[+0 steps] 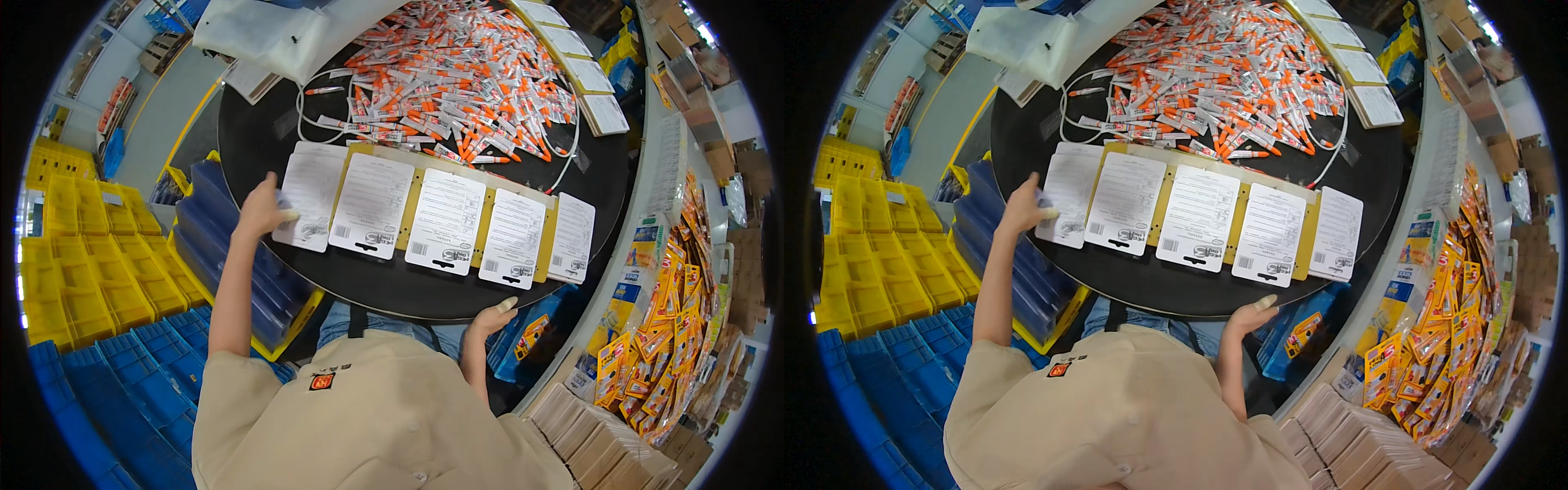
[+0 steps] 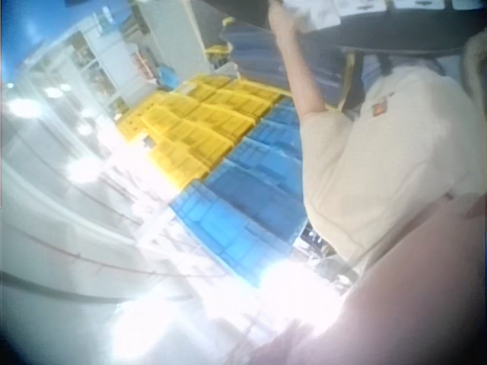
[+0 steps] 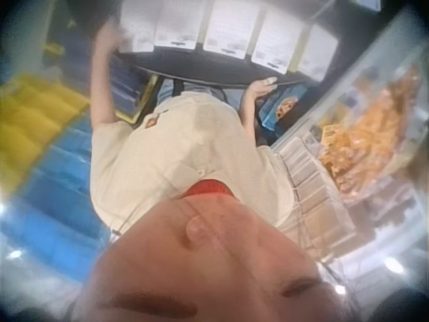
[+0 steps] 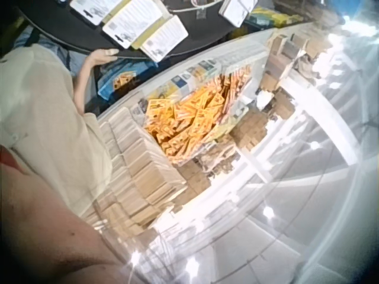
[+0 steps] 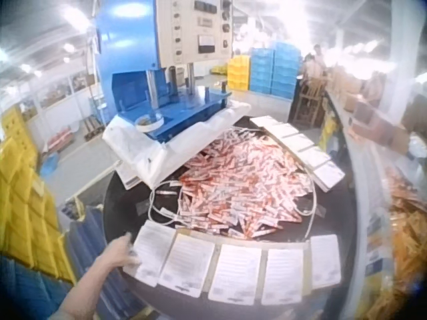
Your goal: The person repeatedly picks orange digital thermometers from a pile, places them into yellow cardboard packaging inserts, and then folds the packaging to close it. The completed packages are stacked on the table.
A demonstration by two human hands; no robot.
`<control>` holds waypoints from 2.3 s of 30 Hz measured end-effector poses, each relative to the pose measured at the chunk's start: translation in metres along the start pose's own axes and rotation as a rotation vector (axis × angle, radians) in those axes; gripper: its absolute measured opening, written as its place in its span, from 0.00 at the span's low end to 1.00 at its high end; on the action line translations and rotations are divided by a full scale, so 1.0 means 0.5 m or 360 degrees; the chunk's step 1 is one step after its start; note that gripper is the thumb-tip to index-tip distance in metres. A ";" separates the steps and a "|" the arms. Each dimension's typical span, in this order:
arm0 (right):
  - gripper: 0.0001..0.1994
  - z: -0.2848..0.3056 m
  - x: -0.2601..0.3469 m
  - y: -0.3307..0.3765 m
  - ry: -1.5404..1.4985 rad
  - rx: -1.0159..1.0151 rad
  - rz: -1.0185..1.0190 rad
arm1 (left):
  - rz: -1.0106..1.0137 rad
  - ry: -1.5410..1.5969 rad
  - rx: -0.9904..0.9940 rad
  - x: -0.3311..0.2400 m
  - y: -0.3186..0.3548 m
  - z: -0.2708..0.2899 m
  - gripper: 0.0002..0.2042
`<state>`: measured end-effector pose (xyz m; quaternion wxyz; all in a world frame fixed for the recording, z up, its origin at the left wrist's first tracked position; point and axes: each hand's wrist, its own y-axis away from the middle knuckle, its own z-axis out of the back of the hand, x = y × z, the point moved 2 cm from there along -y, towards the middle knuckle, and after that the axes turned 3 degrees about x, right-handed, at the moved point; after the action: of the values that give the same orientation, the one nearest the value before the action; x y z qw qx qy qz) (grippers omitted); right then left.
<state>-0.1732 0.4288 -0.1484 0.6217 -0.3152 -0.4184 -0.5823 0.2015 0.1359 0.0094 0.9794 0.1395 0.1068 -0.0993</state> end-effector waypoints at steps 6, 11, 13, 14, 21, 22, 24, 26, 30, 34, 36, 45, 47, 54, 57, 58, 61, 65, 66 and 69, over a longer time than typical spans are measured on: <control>0.32 0.060 0.125 0.016 0.0609 0.0174 0.0947 | 0.0119 0.0103 0.0100 0.023 -0.035 0.005 0.28; 0.22 0.054 0.314 -0.024 0.1122 0.0700 0.1723 | 0.0094 0.0611 -0.0603 0.014 -0.008 0.081 0.20; 0.19 0.034 0.351 0.001 0.0312 0.0932 0.1586 | 0.0085 0.0880 -0.0574 0.003 0.008 0.112 0.19; 0.20 0.015 0.356 0.025 0.0185 0.1109 0.1659 | 0.0054 0.0993 -0.0570 -0.007 0.016 0.127 0.19; 0.26 -0.116 0.333 0.160 0.0185 0.1397 0.1983 | -0.0306 0.1582 -0.0280 -0.117 0.106 0.212 0.23; 0.24 -0.124 0.343 0.188 -0.0116 0.1417 0.1917 | -0.0526 0.1595 -0.0321 -0.150 0.115 0.223 0.23; 0.20 -0.158 0.370 0.255 0.0277 0.1413 0.2543 | -0.0726 0.1612 -0.0336 -0.237 0.128 0.220 0.22; 0.18 -0.196 0.403 0.255 0.0093 0.1551 0.2476 | -0.0944 0.1521 -0.0247 -0.326 0.138 0.213 0.23; 0.07 -0.177 0.439 -0.002 -0.0200 0.1012 0.1497 | -0.1331 0.1516 0.0066 -0.454 0.148 0.185 0.21; 0.14 0.047 0.430 -0.427 -0.1023 0.0098 0.0450 | -0.1391 0.1476 0.0415 -0.567 0.099 0.068 0.19; 0.23 0.216 0.425 -0.557 -0.0841 -0.0501 0.0663 | -0.1363 0.1253 0.0344 -0.618 0.068 -0.010 0.16; 0.13 0.012 0.505 -0.641 -0.0663 0.0321 0.1209 | -0.0977 0.0618 0.0468 -0.747 -0.010 -0.212 0.21; 0.10 -0.168 0.502 -0.564 -0.0412 0.0963 0.1105 | -0.0886 0.0470 0.0478 -0.756 -0.018 -0.212 0.23; 0.12 -0.441 0.520 -0.382 0.1069 0.1101 0.1438 | -0.0690 0.0162 0.0466 -0.731 -0.025 -0.188 0.30; 0.13 -0.392 0.525 -0.384 0.1046 0.1026 0.1391 | -0.0772 0.0541 0.0440 -0.673 -0.024 -0.170 0.26; 0.11 -0.356 0.520 -0.380 0.0774 0.1018 0.1378 | -0.0812 0.0699 0.0450 -0.648 -0.027 -0.162 0.24; 0.06 -0.224 0.476 -0.329 0.0190 0.1171 0.1480 | -0.0840 0.1069 0.0500 -0.576 -0.048 -0.143 0.18; 0.18 -0.062 0.388 -0.235 0.0474 0.1480 0.2038 | -0.0631 0.0729 0.0333 -0.539 -0.072 -0.133 0.17; 0.18 -0.037 0.372 -0.219 0.0683 0.1440 0.2060 | -0.0596 0.0655 0.0337 -0.538 -0.074 -0.131 0.18; 0.19 0.009 0.355 -0.188 0.1025 0.1293 0.2189 | -0.0519 0.0415 0.0298 -0.542 -0.074 -0.119 0.24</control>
<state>-0.2716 0.3397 0.0022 0.9893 -0.0713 -0.1137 0.0575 -0.0772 0.1632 0.0086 0.9111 0.2223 0.2440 -0.2468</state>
